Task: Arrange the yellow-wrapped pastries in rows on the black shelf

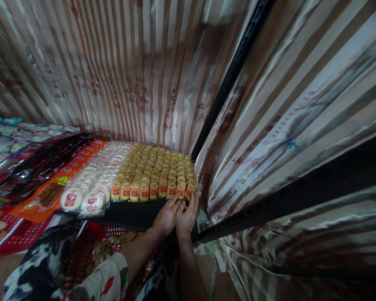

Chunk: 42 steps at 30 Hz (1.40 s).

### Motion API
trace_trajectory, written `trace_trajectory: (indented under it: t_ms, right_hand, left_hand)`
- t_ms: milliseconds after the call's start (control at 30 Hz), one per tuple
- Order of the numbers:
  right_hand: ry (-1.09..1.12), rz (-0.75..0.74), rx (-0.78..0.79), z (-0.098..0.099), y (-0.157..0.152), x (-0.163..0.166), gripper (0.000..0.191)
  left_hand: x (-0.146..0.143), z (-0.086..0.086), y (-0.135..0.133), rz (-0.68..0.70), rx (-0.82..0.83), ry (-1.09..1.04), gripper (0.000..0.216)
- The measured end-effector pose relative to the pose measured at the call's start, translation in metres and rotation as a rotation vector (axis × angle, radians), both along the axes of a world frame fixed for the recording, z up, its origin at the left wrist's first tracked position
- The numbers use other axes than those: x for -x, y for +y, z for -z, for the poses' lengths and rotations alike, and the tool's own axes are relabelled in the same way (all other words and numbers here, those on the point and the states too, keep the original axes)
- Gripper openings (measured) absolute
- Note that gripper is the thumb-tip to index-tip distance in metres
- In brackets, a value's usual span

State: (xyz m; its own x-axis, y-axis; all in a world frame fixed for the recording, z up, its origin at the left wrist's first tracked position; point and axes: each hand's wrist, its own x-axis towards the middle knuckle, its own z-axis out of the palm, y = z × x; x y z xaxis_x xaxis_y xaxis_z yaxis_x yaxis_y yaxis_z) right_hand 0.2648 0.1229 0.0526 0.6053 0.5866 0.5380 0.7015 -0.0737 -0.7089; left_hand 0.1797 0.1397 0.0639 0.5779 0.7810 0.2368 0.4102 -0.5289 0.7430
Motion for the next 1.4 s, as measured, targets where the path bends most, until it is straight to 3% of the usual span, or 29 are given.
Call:
trace_trajectory:
  t_ms: [300, 500, 700, 967, 1400]
  right_hand:
    - [-0.012, 0.011, 0.057, 0.006, 0.003, -0.002, 0.059]
    - [-0.077, 0.008, 0.106, 0.013, 0.005, -0.004, 0.056]
    - [-0.091, 0.023, 0.101, 0.006, 0.002, -0.003, 0.050]
    - [0.042, 0.042, 0.045, -0.003, -0.003, 0.001, 0.049]
    - [-0.006, -0.007, 0.056, 0.000, -0.001, -0.001, 0.047]
  left_hand:
    - [0.000, 0.003, 0.002, -0.011, -0.079, 0.060, 0.039]
    - [0.000, 0.011, 0.004, 0.024, -0.128, 0.033, 0.040]
    - [0.000, 0.016, 0.004, 0.020, -0.165, -0.019, 0.040]
    - [0.000, 0.017, 0.004, 0.057, -0.085, -0.034, 0.039]
    - [0.000, 0.015, 0.005, 0.088, -0.034, -0.038, 0.042]
